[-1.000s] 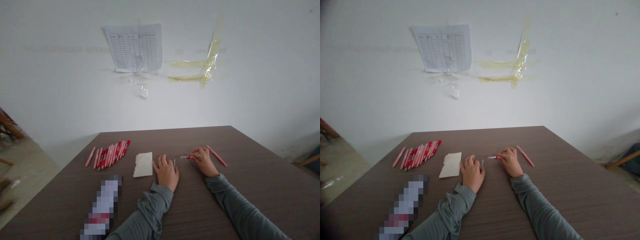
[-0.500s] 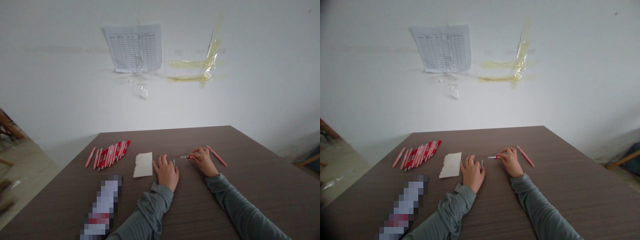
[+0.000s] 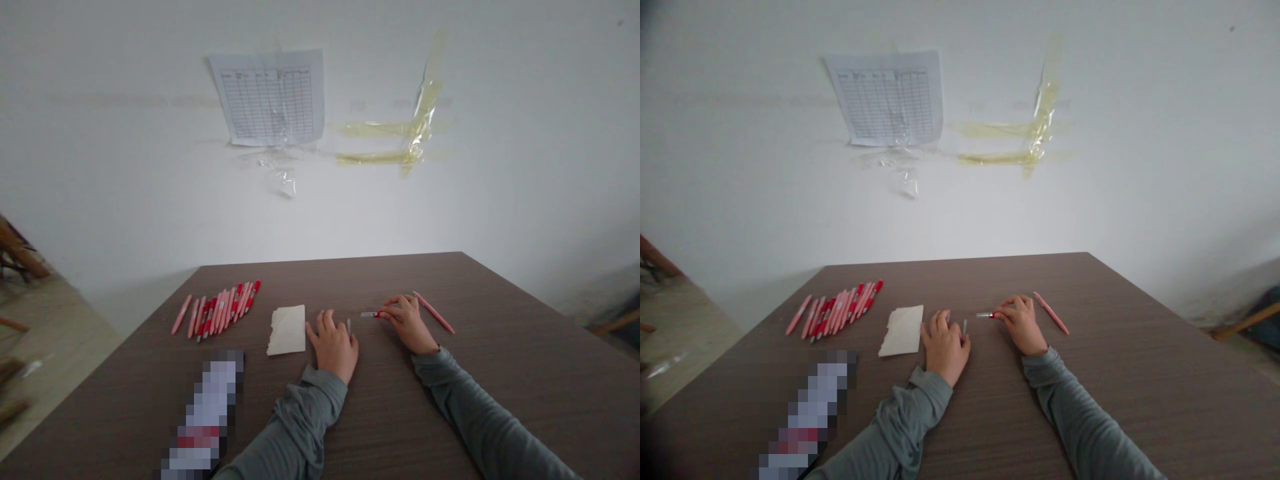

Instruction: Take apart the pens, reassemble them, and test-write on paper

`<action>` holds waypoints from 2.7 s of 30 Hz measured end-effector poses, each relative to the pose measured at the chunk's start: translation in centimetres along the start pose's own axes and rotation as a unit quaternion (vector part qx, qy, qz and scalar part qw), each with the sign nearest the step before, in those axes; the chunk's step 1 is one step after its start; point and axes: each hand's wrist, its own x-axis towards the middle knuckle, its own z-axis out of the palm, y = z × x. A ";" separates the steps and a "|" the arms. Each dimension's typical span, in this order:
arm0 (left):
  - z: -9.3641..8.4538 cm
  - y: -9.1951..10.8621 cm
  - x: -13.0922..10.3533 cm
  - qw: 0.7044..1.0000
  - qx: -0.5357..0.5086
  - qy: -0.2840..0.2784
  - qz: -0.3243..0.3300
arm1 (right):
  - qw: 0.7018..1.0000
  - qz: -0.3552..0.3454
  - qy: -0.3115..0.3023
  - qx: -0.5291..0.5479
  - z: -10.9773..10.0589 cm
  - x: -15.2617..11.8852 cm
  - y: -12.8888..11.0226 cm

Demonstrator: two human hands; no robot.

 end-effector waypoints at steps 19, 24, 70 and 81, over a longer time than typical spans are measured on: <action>-0.2 0.9 0.9 0.997 -0.080 0.008 0.010 | 1.000 -0.012 -0.017 0.014 -0.5 0.1 -0.3; 0.2 1.1 0.9 0.996 -0.083 0.016 0.023 | 0.999 -0.011 -0.032 0.011 -1.0 0.1 -0.5; 0.6 0.9 1.0 0.995 -0.079 -0.061 0.022 | 0.989 0.007 -0.146 0.009 -1.3 -0.1 1.2; 0.6 1.0 0.8 0.995 -0.083 -0.058 0.022 | 0.990 0.002 -0.140 0.018 -1.0 -0.2 1.2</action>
